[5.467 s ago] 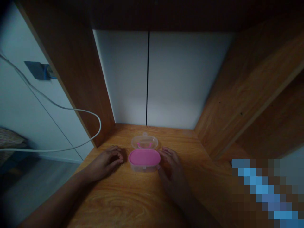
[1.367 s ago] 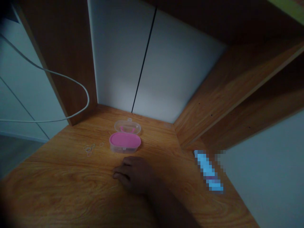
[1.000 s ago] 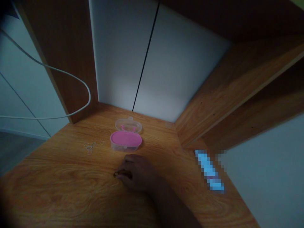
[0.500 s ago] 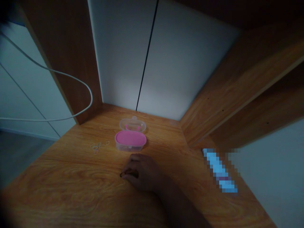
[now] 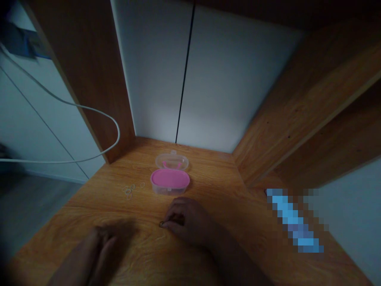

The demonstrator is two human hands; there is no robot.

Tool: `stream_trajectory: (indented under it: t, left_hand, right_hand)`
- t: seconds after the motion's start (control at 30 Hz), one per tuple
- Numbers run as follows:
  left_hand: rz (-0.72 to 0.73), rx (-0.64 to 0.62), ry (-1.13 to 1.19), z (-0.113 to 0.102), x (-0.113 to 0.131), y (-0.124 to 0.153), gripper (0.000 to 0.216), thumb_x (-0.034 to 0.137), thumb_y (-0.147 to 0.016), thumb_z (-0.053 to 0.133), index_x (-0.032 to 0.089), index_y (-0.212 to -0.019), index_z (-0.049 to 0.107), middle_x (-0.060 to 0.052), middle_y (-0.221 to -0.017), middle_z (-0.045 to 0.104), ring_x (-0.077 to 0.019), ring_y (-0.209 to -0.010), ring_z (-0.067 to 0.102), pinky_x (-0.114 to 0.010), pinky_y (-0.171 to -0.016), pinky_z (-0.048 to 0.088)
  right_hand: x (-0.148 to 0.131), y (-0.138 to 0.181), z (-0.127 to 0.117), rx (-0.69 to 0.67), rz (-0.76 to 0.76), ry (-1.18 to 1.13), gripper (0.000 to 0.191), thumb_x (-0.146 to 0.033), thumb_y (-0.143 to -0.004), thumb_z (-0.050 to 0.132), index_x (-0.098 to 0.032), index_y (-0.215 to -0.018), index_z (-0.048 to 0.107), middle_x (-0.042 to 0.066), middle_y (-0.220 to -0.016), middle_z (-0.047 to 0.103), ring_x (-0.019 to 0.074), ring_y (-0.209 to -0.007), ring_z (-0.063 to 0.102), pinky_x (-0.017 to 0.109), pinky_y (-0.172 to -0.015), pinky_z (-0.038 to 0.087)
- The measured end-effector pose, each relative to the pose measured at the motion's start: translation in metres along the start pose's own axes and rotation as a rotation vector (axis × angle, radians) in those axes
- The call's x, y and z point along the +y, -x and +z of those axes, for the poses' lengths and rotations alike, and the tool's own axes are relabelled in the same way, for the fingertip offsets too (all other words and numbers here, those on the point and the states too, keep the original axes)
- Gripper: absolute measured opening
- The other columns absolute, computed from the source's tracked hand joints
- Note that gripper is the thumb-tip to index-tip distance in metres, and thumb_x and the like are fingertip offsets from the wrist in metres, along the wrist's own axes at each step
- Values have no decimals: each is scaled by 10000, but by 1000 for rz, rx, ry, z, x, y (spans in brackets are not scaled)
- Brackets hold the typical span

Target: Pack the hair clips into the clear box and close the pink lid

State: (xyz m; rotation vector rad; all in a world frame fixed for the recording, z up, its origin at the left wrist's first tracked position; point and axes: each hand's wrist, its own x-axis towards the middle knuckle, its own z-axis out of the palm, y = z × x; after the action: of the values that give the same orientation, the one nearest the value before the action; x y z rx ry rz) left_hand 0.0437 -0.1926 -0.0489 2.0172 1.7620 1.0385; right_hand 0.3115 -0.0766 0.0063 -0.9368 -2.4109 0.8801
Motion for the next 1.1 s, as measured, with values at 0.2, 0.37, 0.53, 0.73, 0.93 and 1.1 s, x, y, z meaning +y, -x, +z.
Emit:
stream_trajectory:
  t: [0.2,0.37,0.53,0.73,0.93,1.1]
  left_hand:
    - [314,-87,-26,-5,17,-27,195,323,-964,539,234,-813,626,-10,-761,686,-152,-684,685,-238,-618,590]
    - [347,-60,-23,-10,15,-28,168,279,-971,504,242,-893,648,-21,-834,725,-157,-749,711,-233,-671,616]
    - [374,-50,-113,-11,8,-27,186,190,-932,508,257,-1051,635,-24,-958,752,-188,-855,724,-285,-744,630]
    - [393,-71,-176,-10,5,-30,426,78,-864,446,280,-1216,575,-16,-1092,744,-198,-980,715,-327,-836,623]
    - [302,-41,-178,-7,12,-26,294,199,-938,488,246,-1218,563,-53,-1088,726,-206,-969,706,-330,-830,622]
    - [306,-42,-157,-7,16,-28,247,228,-941,523,242,-1180,584,-51,-1068,725,-200,-957,703,-311,-822,618]
  right_hand:
    - [-1,0,-4,22,82,122,17,-200,-833,669,-200,-820,680,-14,-770,636,114,-691,578,216,-615,411]
    - [-3,-1,-7,-3,62,230,52,-184,-843,631,-201,-821,675,-9,-784,634,130,-733,579,237,-658,413]
    - [-3,0,-10,-29,40,191,78,-221,-863,628,-213,-911,689,9,-881,659,149,-822,605,255,-726,441]
    - [-6,1,-12,-57,57,160,49,-177,-831,661,-206,-867,676,4,-917,646,146,-844,604,249,-733,438]
    - [-15,-2,-10,-38,99,131,33,-163,-861,624,-193,-850,633,-5,-864,628,131,-785,574,237,-677,407]
    - [-25,-5,-2,-28,128,126,43,-160,-864,624,-192,-839,638,-11,-839,611,124,-766,559,232,-664,401]
